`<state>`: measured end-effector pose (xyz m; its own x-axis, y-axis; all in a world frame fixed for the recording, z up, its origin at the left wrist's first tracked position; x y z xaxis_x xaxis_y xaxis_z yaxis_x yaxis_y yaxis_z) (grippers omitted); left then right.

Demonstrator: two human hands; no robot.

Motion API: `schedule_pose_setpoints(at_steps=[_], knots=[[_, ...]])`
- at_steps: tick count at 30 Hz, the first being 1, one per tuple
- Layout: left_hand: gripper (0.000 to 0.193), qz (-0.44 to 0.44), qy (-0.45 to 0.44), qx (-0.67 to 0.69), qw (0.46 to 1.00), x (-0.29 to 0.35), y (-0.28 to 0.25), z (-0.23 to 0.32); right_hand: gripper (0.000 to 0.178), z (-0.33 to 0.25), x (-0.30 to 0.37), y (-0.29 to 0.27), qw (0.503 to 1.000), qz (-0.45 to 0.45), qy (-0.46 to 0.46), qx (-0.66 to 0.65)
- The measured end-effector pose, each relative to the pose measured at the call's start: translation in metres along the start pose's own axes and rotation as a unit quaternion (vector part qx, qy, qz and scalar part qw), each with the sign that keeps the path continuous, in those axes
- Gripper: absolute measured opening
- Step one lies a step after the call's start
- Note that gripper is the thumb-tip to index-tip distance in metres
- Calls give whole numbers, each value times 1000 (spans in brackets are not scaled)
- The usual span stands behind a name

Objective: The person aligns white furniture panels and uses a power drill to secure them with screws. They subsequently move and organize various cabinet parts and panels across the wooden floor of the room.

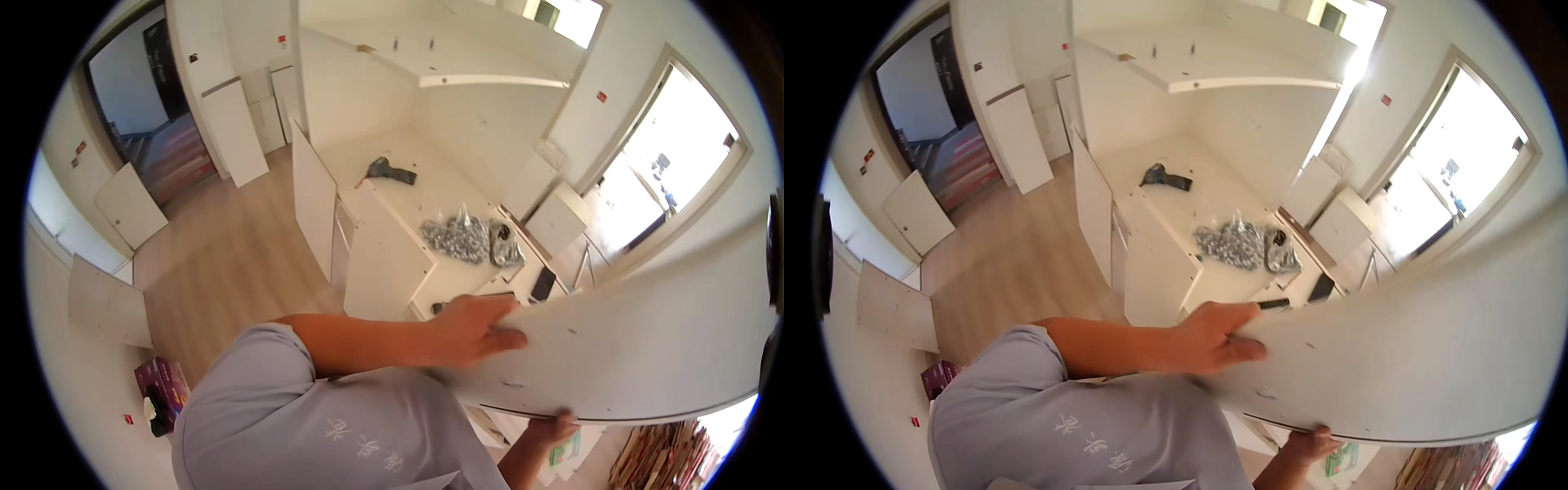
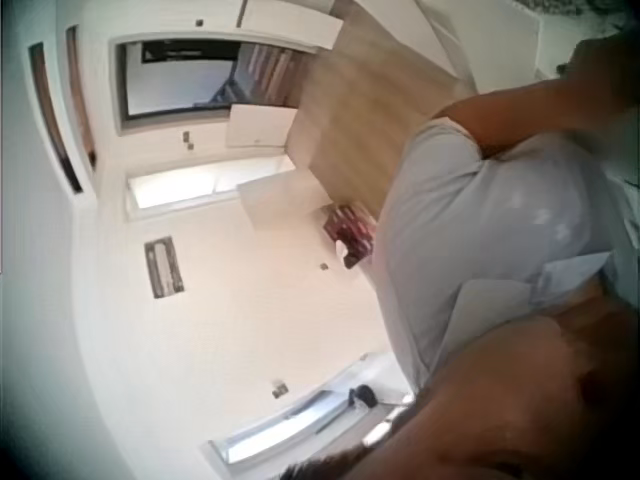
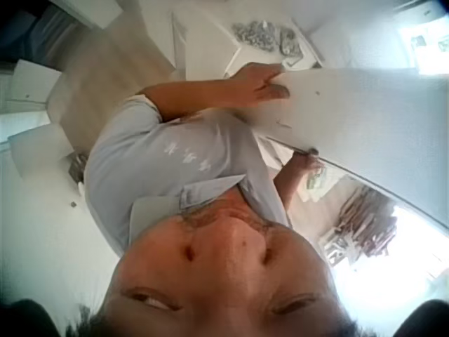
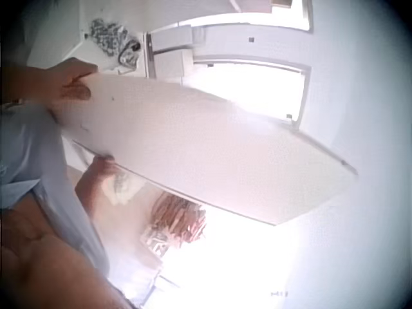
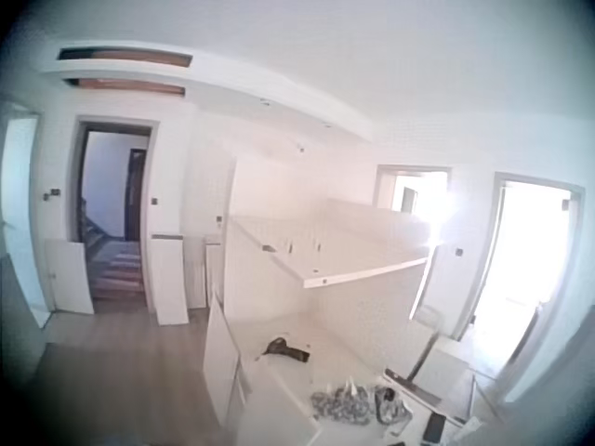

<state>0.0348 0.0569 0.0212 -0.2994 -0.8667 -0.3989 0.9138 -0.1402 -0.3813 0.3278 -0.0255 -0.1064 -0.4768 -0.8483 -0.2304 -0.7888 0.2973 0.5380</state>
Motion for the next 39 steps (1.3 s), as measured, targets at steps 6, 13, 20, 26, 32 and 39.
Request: schedule_pose_setpoints(at_steps=[6, 13, 20, 26, 32, 39], knots=[[47, 235, -66, 124, 962, 29, -88, -40, 80, 71, 12, 75, 996, 24, -39, 71], [59, 299, -56, -12, 953, 28, -181, -40, 51, 164, 36, 152, 982, -127, 12, 137], [49, 372, 9, -13, 928, 13, -296, -129, 44, 239, 64, 269, 877, -345, 35, 333], [44, 303, -63, 20, 951, 21, -400, -269, 43, 287, 60, 383, 848, -294, 44, 439], [53, 462, -69, 53, 883, 40, -502, -451, 41, 392, 82, 495, 728, -440, 107, 514], [64, 542, -241, 126, 795, 74, -557, -610, 43, 502, 106, 560, 729, -429, 146, 514]])
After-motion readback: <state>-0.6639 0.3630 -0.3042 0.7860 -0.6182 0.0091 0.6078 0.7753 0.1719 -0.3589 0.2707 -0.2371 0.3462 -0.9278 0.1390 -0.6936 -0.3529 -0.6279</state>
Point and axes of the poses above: each hand's wrist, its own x-axis away from the middle knuckle, its own y-axis out of the palm, z = x × y, the point moved 7 cm from there along -x, towards the middle knuckle, and after that the axes turned 13 degrees about z, right-handed, at the moved point
